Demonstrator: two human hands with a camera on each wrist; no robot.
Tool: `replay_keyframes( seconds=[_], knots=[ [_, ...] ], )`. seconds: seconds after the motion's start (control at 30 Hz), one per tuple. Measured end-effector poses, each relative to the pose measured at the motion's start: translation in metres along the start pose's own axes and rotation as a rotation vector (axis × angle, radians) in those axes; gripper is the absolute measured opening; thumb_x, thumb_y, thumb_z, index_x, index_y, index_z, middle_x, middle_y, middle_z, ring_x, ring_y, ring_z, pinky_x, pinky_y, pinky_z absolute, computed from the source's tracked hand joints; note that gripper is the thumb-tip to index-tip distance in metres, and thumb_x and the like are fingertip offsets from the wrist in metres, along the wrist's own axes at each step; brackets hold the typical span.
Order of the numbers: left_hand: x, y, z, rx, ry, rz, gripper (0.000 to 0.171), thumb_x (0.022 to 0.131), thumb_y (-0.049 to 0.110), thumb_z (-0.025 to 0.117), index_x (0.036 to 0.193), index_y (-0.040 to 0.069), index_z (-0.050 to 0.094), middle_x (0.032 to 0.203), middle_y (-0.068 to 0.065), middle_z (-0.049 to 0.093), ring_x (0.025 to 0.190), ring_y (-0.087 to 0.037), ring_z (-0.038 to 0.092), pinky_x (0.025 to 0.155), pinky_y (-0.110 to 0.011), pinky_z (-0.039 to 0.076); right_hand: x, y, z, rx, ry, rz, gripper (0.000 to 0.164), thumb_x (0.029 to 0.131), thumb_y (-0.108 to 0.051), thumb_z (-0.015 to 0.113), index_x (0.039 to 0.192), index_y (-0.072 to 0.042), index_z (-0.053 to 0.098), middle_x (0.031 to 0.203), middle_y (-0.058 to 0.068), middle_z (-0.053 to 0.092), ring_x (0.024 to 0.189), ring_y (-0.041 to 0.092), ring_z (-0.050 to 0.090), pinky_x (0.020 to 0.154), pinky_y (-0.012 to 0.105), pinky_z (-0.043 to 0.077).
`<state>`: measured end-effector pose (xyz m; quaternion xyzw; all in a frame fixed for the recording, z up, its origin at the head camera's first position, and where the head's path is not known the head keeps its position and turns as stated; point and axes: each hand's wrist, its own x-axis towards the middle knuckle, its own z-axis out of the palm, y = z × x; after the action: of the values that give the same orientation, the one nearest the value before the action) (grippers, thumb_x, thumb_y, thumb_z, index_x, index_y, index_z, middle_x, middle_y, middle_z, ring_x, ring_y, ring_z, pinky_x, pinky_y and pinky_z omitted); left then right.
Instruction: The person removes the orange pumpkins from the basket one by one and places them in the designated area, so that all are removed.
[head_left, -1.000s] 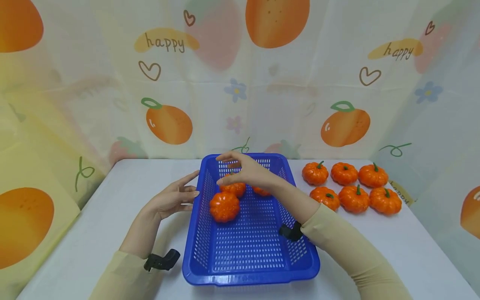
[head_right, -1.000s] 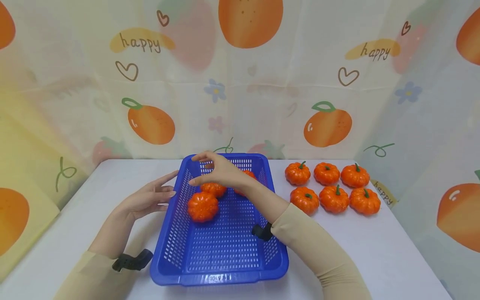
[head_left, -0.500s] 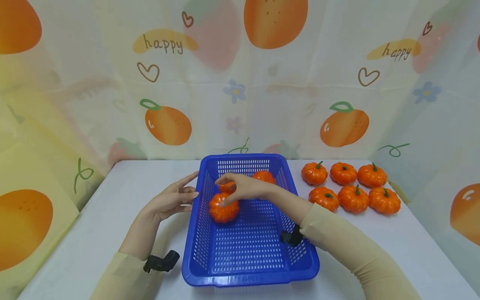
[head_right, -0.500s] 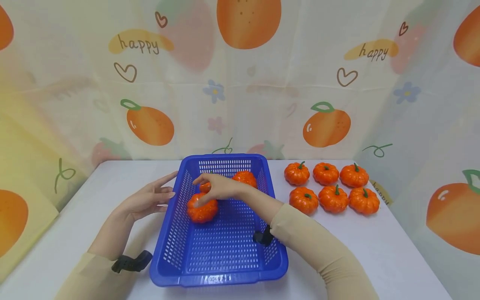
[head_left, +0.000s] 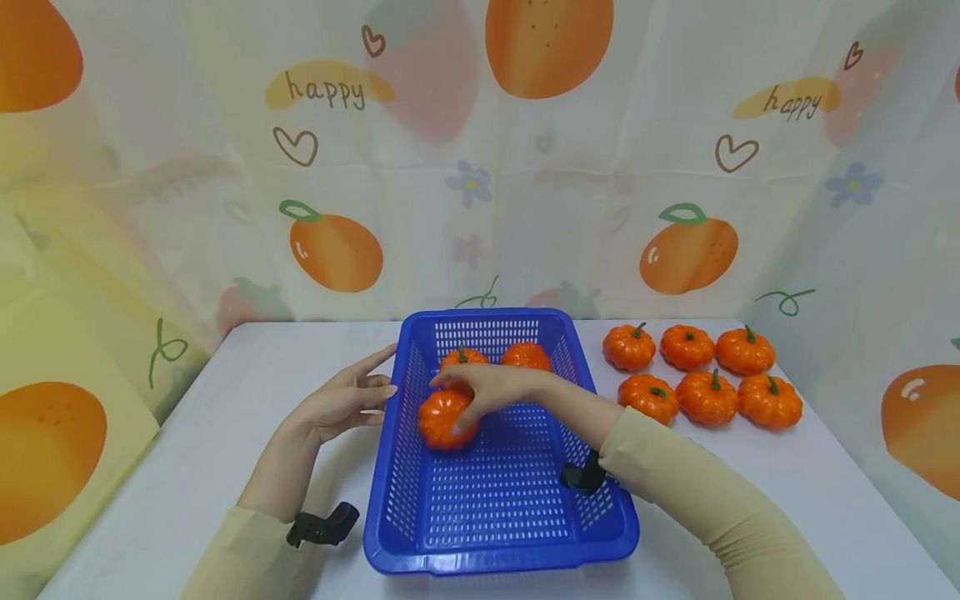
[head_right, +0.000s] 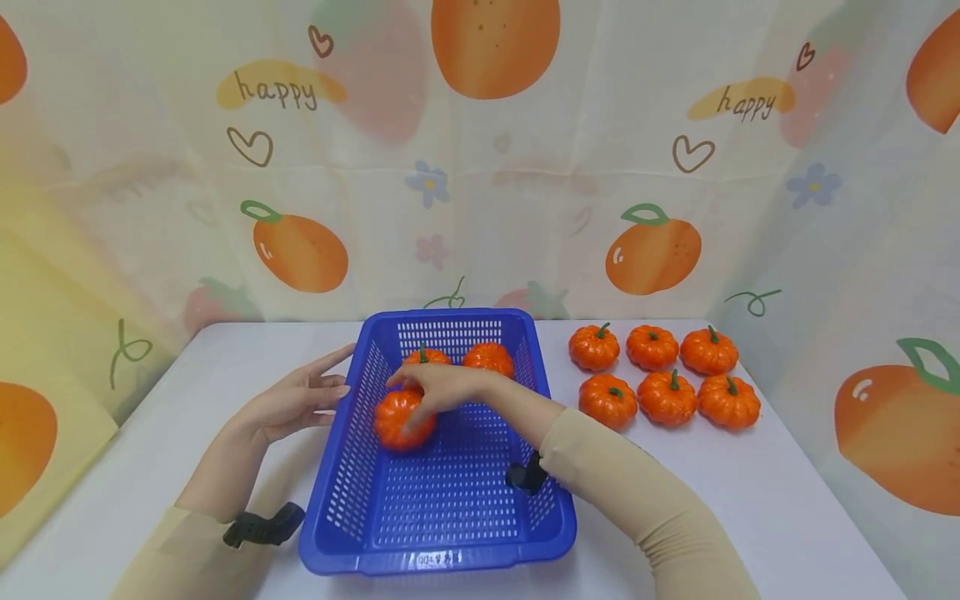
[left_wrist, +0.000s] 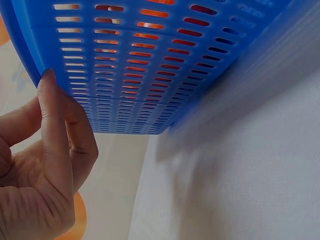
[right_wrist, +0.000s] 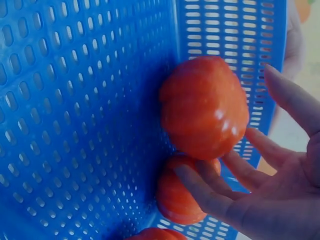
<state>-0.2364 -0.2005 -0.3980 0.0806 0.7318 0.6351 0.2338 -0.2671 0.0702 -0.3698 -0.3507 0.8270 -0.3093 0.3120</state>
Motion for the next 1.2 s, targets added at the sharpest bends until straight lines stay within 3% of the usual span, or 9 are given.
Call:
replay_keyframes(
  seconds=[0.33,0.67,1.0,1.2],
  knots=[
    [-0.001,-0.001,0.001,0.016,0.016,0.003,0.082,0.097,0.019,0.061,0.161,0.024,0.008,0.1,-0.001,0.058,0.082,-0.01,0.067,0.08,-0.026,0.061,-0.004,-0.005,0.007,-0.067,0.001,0.09,0.072,0.088,-0.028,0.073,0.148,-0.005,0.039,0.147,0.012,0.048,0.134,0.026,0.047,0.118,0.044,0.039],
    [-0.001,-0.001,0.002,0.018,0.012,0.011,0.083,0.097,0.019,0.061,0.161,0.025,0.007,0.101,-0.001,0.059,0.083,-0.01,0.068,0.08,-0.027,0.061,-0.003,-0.006,0.011,-0.108,0.035,0.13,0.065,0.09,-0.027,0.072,0.144,-0.007,0.043,0.143,0.012,0.052,0.128,0.025,0.051,0.117,0.043,0.041],
    [-0.001,-0.002,0.001,0.021,0.008,0.02,0.083,0.097,0.019,0.061,0.161,0.024,0.007,0.101,-0.001,0.06,0.084,-0.01,0.068,0.081,-0.028,0.061,-0.005,-0.008,0.007,-0.146,0.045,0.104,0.056,0.08,-0.014,0.08,0.129,-0.009,0.054,0.124,0.005,0.061,0.11,0.017,0.057,0.103,0.037,0.052],
    [-0.001,-0.001,0.001,0.005,-0.007,0.018,0.081,0.098,0.016,0.058,0.161,0.023,0.007,0.1,-0.001,0.059,0.083,-0.009,0.067,0.08,-0.026,0.061,-0.011,-0.018,0.004,-0.043,0.1,0.053,0.058,0.072,-0.003,0.082,0.122,-0.01,0.053,0.124,0.008,0.059,0.107,0.019,0.059,0.099,0.036,0.055]
  ],
)
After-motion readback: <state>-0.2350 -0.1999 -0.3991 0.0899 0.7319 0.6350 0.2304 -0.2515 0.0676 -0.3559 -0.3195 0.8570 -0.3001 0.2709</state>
